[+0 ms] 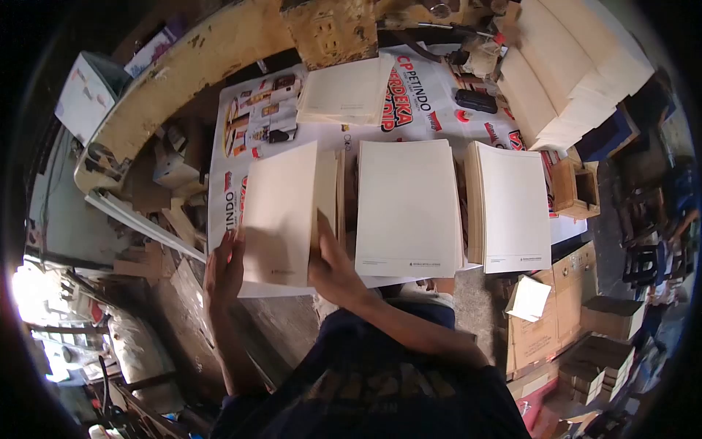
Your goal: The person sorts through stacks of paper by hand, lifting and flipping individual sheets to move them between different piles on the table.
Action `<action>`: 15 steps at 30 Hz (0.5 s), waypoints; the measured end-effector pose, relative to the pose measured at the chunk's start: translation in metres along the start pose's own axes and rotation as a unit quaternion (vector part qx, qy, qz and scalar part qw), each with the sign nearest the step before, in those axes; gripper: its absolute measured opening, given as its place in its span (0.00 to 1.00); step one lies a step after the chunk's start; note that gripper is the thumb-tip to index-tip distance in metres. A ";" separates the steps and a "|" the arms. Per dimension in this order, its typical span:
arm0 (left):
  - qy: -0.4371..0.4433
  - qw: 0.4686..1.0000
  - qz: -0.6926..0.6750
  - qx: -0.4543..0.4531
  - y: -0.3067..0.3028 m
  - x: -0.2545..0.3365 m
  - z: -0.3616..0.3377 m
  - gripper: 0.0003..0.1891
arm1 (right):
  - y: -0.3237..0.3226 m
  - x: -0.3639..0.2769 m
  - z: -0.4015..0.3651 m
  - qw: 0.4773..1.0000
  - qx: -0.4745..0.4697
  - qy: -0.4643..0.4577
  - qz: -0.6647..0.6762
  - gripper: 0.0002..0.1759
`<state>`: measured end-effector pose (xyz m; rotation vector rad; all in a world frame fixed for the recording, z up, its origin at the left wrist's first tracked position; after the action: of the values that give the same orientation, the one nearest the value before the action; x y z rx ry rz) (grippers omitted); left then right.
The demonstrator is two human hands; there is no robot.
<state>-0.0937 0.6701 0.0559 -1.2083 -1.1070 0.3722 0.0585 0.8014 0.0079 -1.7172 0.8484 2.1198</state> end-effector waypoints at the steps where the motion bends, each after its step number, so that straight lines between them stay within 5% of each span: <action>1: 0.010 1.000 0.004 0.001 -0.010 0.009 -0.002 0.23 | 0.003 0.000 0.000 0.999 -0.014 0.003 0.029 0.34; 5: -0.044 0.968 -0.240 -0.062 -0.033 0.018 -0.007 0.30 | 0.000 -0.024 -0.008 0.981 -0.078 0.002 0.175 0.39; 7: 0.098 0.919 -0.382 0.009 -0.046 0.047 -0.029 0.35 | -0.011 -0.041 -0.023 0.974 -0.104 0.110 0.168 0.37; 10: 0.108 0.935 -0.329 0.080 -0.044 0.082 -0.039 0.39 | -0.049 -0.071 -0.026 0.987 -0.007 0.036 0.158 0.34; 13: 0.152 0.921 -0.356 0.047 -0.025 0.142 -0.047 0.39 | -0.112 -0.089 -0.041 0.987 0.137 -0.021 0.081 0.34; 15: 0.130 0.903 -0.408 0.037 0.004 0.165 -0.049 0.39 | -0.142 -0.090 -0.071 0.985 0.101 0.120 0.077 0.34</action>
<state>0.0246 0.7679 0.1337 -0.6107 -1.2410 -0.3806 0.2166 0.8839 0.0484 -1.8737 1.2546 1.8625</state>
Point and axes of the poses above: each hand's wrist, its own z-axis towards the middle knuckle, its own y-axis out of the palm, x = y × z, the point moved 8 cm from there along z, towards the middle knuckle, and after that the axes turned 3 degrees about -z, right-handed, at the moved point
